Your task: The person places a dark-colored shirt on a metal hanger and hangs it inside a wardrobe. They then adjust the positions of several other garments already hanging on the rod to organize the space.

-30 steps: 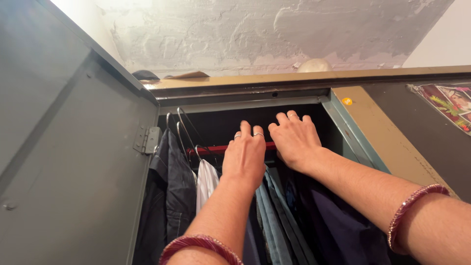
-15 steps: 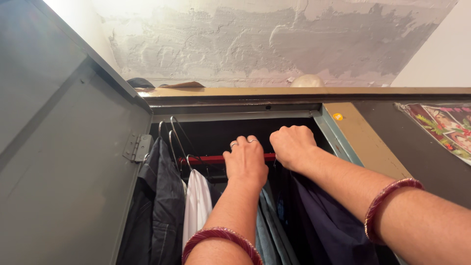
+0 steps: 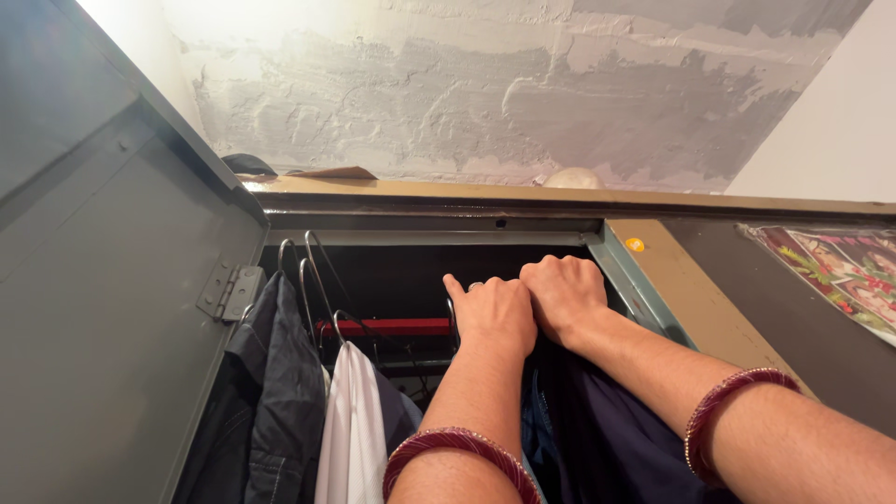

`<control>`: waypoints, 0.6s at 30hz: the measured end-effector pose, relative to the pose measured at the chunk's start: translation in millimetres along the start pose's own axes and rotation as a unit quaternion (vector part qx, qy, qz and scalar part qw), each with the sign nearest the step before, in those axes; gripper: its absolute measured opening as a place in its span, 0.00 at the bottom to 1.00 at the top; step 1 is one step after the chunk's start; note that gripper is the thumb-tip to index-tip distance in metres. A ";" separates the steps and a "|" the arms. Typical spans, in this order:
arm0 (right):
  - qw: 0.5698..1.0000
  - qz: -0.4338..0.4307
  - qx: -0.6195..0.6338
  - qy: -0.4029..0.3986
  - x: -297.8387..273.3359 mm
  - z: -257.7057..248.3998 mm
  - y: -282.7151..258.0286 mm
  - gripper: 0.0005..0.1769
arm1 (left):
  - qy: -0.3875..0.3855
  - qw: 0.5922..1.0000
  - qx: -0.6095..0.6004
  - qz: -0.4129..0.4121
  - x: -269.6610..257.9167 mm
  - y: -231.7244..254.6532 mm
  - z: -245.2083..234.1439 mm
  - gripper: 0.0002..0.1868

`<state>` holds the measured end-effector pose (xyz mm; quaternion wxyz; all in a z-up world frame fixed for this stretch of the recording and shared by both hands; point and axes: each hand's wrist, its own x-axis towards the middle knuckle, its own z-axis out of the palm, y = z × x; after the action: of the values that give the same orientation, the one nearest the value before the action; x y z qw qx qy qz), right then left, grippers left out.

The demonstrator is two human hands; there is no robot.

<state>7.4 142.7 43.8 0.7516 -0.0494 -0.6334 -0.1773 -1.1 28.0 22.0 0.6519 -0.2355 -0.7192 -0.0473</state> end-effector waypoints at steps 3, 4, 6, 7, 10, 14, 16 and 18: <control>1.000 0.015 -0.014 0.006 4.8 4.2 6.6 0.02 | 0.013 1.000 -0.026 -0.006 6.9 2.3 2.0 0.11; 1.000 0.015 -0.018 0.011 4.5 4.6 10.4 0.02 | 0.008 1.000 -0.028 -0.006 9.0 5.3 3.0 0.11; 1.000 0.013 -0.019 0.009 2.7 6.6 13.9 0.02 | -0.003 1.000 -0.030 -0.008 11.0 11.2 5.9 0.12; 1.000 0.011 -0.018 0.001 1.4 7.5 17.1 0.02 | 0.000 1.000 -0.031 -0.006 12.0 11.7 7.4 0.12; 1.000 0.006 -0.030 -0.006 -1.3 12.8 24.0 0.02 | -0.002 0.999 -0.039 -0.001 12.2 17.4 14.4 0.14; 0.999 -0.003 -0.011 0.030 -4.1 15.0 29.5 0.02 | -0.003 0.999 -0.051 -0.005 13.6 22.7 17.9 0.14; 1.000 0.005 -0.028 0.011 -8.9 16.7 29.0 0.02 | -0.006 0.998 -0.056 -0.002 9.7 26.8 25.4 0.13; 0.999 0.004 -0.046 -0.001 -9.6 12.6 29.4 0.02 | -0.005 0.998 -0.058 0.005 9.3 25.2 27.1 0.13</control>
<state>4.1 175.8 41.4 0.7485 -0.0871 -0.6253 -0.2029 -16.3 63.0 21.0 0.6334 -0.2772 -0.7175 -0.0845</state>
